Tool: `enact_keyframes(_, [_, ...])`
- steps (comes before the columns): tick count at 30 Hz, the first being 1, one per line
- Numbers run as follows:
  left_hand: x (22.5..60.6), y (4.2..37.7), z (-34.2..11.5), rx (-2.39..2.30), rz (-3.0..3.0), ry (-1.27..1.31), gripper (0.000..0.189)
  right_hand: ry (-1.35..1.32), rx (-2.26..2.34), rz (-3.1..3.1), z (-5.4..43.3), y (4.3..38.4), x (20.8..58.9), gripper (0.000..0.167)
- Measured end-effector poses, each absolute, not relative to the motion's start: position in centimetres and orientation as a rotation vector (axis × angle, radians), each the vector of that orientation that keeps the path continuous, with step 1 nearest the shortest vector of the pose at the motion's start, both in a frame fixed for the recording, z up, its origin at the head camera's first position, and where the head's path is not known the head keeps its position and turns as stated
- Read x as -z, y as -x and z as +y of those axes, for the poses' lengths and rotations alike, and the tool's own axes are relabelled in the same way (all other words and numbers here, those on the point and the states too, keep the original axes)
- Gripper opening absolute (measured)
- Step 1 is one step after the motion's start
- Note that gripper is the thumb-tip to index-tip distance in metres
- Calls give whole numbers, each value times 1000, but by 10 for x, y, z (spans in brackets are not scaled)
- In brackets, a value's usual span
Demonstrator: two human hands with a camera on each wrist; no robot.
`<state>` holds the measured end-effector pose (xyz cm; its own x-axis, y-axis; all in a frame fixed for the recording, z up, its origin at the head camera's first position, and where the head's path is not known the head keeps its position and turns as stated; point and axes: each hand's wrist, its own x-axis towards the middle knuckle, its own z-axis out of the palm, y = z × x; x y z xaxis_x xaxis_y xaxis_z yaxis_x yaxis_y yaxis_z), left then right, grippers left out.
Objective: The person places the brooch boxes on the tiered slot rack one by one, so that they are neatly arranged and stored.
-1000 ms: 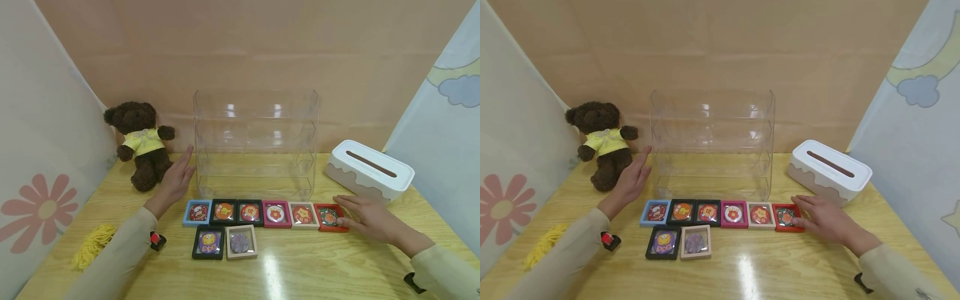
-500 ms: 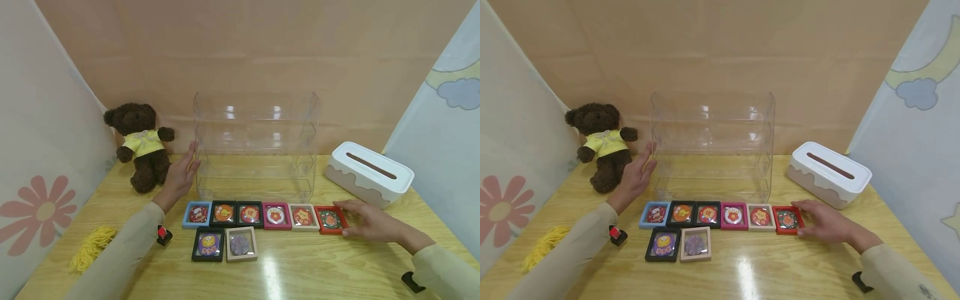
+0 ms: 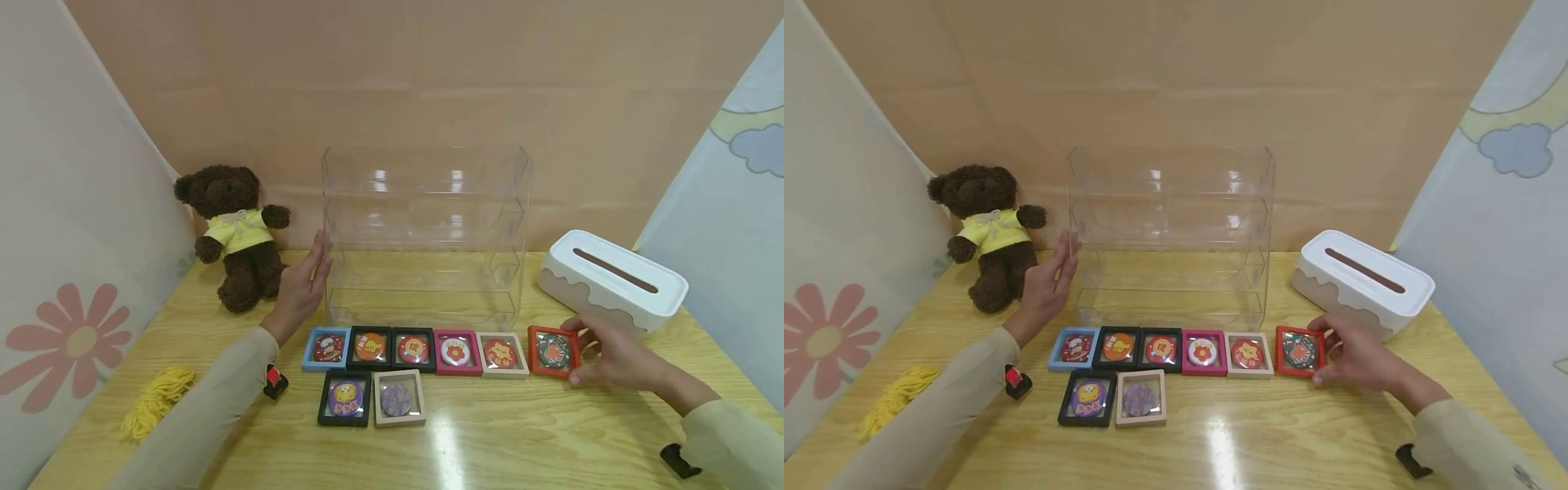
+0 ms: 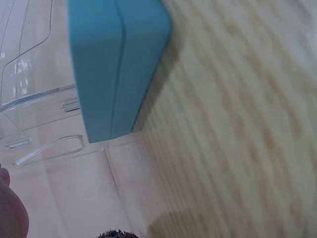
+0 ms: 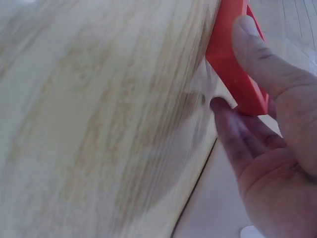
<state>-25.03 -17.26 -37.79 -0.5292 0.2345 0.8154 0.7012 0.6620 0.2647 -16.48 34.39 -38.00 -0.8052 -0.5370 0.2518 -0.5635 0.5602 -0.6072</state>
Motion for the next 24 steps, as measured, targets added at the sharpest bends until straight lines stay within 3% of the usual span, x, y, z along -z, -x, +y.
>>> enact_keyframes(5, [379,252,-173,777,-2054,741,52,-974,-1209,-2628,347,170,379,52])
enact_keyframes(13, [381,255,-173,818,-1985,760,49,-730,-1083,-2597,355,171,374,28])
enact_keyframes(24, [381,254,-172,871,-1965,749,44,-450,-1491,-2461,349,178,340,19])
